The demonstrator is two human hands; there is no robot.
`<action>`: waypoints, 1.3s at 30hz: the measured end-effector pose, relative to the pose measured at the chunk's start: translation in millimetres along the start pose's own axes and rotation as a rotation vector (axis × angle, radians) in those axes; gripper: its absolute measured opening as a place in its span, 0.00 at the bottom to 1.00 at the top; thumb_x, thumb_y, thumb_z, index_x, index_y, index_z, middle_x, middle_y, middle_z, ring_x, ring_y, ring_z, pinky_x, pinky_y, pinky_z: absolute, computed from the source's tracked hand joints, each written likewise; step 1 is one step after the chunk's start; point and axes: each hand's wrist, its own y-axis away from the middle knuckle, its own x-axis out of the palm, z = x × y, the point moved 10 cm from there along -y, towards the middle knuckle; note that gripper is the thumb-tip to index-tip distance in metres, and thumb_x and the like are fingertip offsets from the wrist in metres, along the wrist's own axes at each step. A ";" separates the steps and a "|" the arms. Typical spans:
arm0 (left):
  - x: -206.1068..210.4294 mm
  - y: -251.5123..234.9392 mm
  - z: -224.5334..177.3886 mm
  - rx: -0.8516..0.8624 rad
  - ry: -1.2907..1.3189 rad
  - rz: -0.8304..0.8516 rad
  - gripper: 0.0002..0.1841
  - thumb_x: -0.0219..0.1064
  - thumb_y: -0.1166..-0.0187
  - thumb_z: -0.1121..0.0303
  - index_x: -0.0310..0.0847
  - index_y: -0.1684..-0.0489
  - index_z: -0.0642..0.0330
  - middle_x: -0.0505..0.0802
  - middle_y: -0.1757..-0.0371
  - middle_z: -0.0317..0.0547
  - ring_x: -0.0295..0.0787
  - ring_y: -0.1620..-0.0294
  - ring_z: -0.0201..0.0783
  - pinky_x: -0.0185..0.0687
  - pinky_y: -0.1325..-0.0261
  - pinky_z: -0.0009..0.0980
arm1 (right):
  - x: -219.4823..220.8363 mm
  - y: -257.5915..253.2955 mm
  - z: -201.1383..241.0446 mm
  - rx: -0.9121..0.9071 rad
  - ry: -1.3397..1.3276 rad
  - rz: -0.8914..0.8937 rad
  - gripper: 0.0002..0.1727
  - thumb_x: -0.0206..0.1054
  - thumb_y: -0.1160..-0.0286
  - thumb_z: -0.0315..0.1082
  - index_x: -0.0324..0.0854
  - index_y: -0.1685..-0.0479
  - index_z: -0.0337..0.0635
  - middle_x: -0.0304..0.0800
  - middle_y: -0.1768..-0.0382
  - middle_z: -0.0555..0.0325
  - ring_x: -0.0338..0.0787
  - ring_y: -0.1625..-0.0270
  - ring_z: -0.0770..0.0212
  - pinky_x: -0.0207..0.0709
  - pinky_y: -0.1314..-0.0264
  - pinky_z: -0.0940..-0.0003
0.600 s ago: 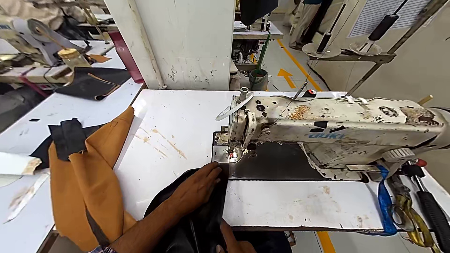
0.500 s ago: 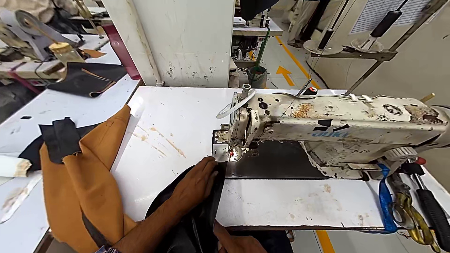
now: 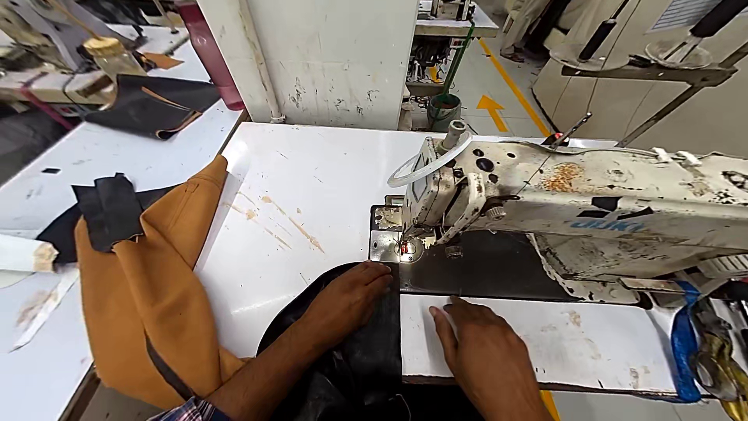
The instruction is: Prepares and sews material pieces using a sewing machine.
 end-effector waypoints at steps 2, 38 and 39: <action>2.3 -4.6 -0.9 0.018 0.002 0.031 0.23 0.57 0.11 0.49 0.88 0.37 0.56 0.89 0.31 0.42 0.81 0.24 0.37 0.73 0.18 0.34 | -10.4 -4.9 -11.4 0.000 -0.125 -0.071 0.25 0.54 0.15 0.52 0.94 0.54 0.45 0.97 0.55 0.54 0.97 0.55 0.51 0.89 0.61 0.53; -0.3 -39.1 9.8 0.090 -0.053 0.008 0.21 0.60 0.11 0.54 0.91 0.41 0.60 0.92 0.35 0.47 0.85 0.27 0.41 0.78 0.22 0.34 | 35.3 -137.5 -45.8 0.110 -0.630 -0.202 0.14 0.80 0.42 0.31 0.85 0.59 0.35 0.90 0.59 0.47 0.90 0.51 0.55 0.80 0.45 0.51; 0.0 -39.2 10.4 0.087 -0.053 0.008 0.21 0.60 0.11 0.54 0.91 0.41 0.60 0.92 0.35 0.46 0.85 0.27 0.41 0.78 0.22 0.34 | 34.8 -137.4 -46.0 0.110 -0.632 -0.210 0.15 0.80 0.43 0.31 0.85 0.58 0.35 0.90 0.59 0.46 0.90 0.50 0.54 0.80 0.44 0.51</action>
